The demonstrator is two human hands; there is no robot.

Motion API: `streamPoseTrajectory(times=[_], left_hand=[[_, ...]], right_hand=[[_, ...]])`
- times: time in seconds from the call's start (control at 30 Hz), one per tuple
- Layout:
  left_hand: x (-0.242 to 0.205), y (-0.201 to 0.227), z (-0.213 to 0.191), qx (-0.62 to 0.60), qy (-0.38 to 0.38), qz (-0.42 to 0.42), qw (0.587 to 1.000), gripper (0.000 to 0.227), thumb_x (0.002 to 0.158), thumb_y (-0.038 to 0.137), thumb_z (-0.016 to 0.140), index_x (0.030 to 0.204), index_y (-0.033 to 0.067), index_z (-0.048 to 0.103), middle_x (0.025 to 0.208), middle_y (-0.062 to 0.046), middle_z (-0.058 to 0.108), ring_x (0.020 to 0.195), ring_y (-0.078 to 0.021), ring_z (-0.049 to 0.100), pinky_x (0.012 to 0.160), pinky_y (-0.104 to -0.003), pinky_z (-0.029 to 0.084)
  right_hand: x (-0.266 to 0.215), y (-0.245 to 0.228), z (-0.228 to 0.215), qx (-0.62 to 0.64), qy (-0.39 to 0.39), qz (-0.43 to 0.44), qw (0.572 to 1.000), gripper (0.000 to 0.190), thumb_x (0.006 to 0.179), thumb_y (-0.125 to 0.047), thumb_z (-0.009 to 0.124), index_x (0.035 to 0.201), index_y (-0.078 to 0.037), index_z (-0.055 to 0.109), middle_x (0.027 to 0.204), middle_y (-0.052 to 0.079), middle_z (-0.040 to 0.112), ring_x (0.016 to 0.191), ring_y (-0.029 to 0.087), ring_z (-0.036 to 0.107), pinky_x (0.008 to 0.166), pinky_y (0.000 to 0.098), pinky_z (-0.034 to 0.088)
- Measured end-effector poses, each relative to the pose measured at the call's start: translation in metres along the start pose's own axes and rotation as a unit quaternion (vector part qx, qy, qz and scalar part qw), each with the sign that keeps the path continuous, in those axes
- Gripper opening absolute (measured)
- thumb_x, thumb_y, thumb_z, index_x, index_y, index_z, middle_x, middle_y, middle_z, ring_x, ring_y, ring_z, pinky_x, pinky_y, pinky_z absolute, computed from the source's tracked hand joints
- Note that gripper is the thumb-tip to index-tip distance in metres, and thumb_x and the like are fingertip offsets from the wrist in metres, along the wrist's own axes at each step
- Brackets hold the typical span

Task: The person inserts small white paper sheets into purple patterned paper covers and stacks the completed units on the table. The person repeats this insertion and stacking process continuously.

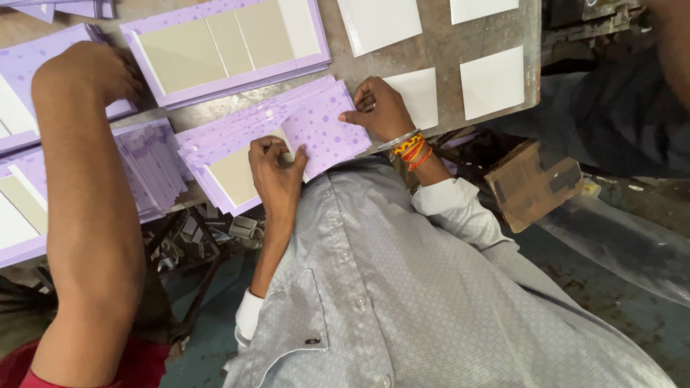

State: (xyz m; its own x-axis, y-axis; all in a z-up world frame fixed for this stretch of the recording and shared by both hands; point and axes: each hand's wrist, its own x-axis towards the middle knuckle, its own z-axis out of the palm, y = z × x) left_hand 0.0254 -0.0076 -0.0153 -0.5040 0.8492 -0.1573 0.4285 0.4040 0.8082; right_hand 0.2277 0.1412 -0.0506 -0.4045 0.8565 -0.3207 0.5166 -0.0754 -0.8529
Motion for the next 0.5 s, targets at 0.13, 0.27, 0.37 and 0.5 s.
streamPoseTrajectory(times=[0.13,0.27,0.37,0.5], left_hand=[[0.001,0.003,-0.001,-0.001,-0.010,-0.020,1.000,0.028,0.083,0.015,0.086,0.089,-0.0077,0.070,0.106,-0.012,0.057,0.090,-0.0227,0.059,0.072,-0.034,0.053],[0.002,0.006,-0.003,0.013,-0.005,-0.012,1.000,0.029,0.083,0.015,0.087,0.089,-0.0082,0.070,0.105,-0.012,0.057,0.085,-0.0222,0.060,0.071,-0.035,0.053],[0.002,0.009,-0.004,0.024,-0.006,-0.004,1.000,0.029,0.083,0.014,0.087,0.090,-0.0086,0.071,0.105,-0.012,0.057,0.085,-0.0227,0.059,0.070,-0.035,0.052],[0.002,0.012,-0.005,0.040,-0.010,0.005,0.999,0.028,0.083,0.013,0.087,0.090,-0.0088,0.070,0.105,-0.013,0.056,0.083,-0.0225,0.059,0.069,-0.036,0.052]], right_hand=[[0.001,0.005,0.000,0.007,-0.003,-0.003,1.000,0.048,0.077,-0.020,0.096,0.099,-0.005,0.056,0.087,0.001,0.067,0.077,0.008,0.066,0.071,0.0241,0.057],[0.002,0.007,0.002,0.030,-0.004,0.014,0.999,0.050,0.076,-0.018,0.096,0.101,-0.006,0.055,0.086,0.000,0.065,0.075,0.005,0.062,0.069,0.0223,0.056],[0.002,0.008,0.002,0.046,-0.006,0.015,0.999,0.050,0.076,-0.017,0.096,0.102,-0.006,0.055,0.085,0.000,0.064,0.076,0.005,0.061,0.070,0.0218,0.055],[0.003,0.011,0.002,0.057,-0.005,0.019,0.998,0.051,0.076,-0.015,0.096,0.104,-0.006,0.054,0.085,0.000,0.065,0.077,0.005,0.061,0.071,0.0217,0.055]])
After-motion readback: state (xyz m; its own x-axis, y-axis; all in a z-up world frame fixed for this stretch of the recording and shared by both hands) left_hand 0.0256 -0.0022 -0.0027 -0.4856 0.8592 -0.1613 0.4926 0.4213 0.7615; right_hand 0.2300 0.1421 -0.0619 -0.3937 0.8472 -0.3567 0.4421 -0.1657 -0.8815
